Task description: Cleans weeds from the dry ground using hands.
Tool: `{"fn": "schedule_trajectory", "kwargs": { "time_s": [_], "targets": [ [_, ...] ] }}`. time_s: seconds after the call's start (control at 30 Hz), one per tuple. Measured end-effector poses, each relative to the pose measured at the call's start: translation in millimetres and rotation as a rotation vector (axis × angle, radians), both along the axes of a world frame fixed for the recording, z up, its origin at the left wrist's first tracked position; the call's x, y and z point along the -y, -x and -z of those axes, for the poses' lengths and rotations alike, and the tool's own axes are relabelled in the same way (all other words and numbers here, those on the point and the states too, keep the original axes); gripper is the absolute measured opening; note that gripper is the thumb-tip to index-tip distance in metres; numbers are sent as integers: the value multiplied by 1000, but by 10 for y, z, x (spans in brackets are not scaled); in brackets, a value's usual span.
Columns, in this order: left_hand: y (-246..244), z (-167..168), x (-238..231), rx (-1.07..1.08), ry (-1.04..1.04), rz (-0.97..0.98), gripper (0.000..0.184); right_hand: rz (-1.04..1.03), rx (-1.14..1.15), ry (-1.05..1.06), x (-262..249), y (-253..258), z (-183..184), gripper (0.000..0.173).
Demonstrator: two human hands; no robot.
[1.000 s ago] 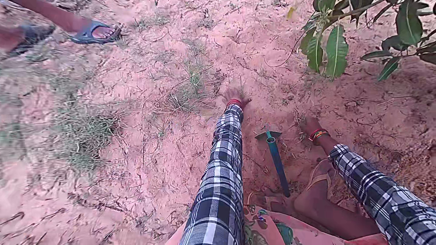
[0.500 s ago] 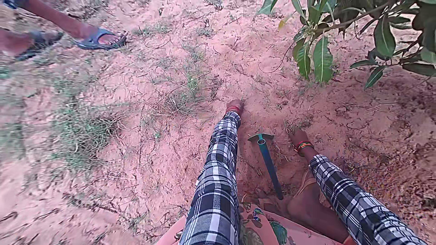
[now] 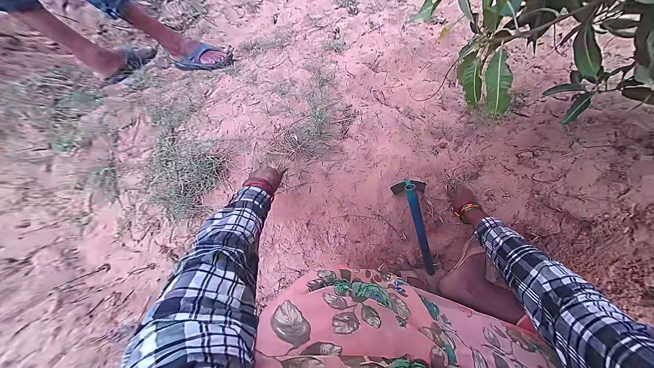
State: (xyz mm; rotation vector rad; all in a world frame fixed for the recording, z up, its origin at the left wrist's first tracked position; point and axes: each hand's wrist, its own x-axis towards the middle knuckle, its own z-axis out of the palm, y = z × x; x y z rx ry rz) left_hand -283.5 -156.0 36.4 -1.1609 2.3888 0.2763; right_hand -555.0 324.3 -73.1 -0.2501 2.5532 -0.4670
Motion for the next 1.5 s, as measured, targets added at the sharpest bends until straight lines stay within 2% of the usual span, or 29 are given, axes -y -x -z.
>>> {"fn": "schedule_trajectory", "kwargs": {
  "time_s": [0.1, 0.17, 0.23, 0.33, 0.43, 0.5, 0.57, 0.63, 0.73, 0.8, 0.87, 0.93, 1.0, 1.1, 1.17, 1.23, 1.3, 1.33, 1.43, 1.5],
  "targets": [
    [-260, 220, 114, -193, -7, -151, 72, 8, -29, 9, -77, 79, 10, 48],
    [-142, 296, -65, -233, -25, -118, 63, 51, -120, 81, -61, 95, -86, 47],
    [133, 244, -295, -253, -36, 15, 54, 83, -223, 158, 147, 181, -274, 47],
    [604, 253, -579, -242, -54, 311, 54, -79, -299, 168, 673, 286, -529, 44],
    [1053, 303, -918, -181, -122, 550, 55, -354, -274, -22, 1308, 491, -594, 39],
    [1244, 414, -1109, -171, -147, 664, 45, -439, -209, -148, 1676, 684, -454, 38],
    [1345, 555, -1244, -197, -174, 670, 41, -420, -153, -229, 1876, 851, -237, 49],
    [1438, 738, -1287, -199, -191, 591, 55, -376, -124, -275, 1935, 959, -115, 47],
    [1515, 886, -1277, -176, -145, 566, 60, -391, -94, -298, 1841, 1078, -74, 51],
    [1544, 884, -1264, -169, -133, 572, 56, -380, -66, -188, 1716, 1062, -95, 48],
    [1510, 912, -1180, -210, -128, 546, 53, -216, -27, 11, 1565, 894, -84, 39],
    [1425, 975, -1068, -324, -91, 555, 51, -9, -9, 169, 1306, 661, -74, 38],
    [1357, 949, -948, -392, -48, 663, 50, 85, -27, 208, 979, 458, -62, 39],
    [1383, 796, -914, -253, -37, 819, 58, 48, -66, 177, 468, 239, 171, 42],
    [1489, 735, -996, -185, -46, 723, 57, 56, -74, 154, 402, 142, 129, 41],
    [1583, 687, -1076, -194, -103, 453, 43, 62, -91, 108, 438, 95, 47, 45],
    [1601, 557, -1082, -160, -157, 315, 36, 72, -74, 49, 540, 71, -16, 47],
    [1575, 516, -1055, -141, -165, 351, 33, 83, -62, 26, 581, 52, -43, 47],
    [1432, 536, -985, -168, -192, 650, 30, 108, -57, 21, 620, 15, -98, 52],
    [1311, 576, -999, -211, -189, 741, 30, 103, -58, 51, 595, 15, -107, 51]
  ]
}}
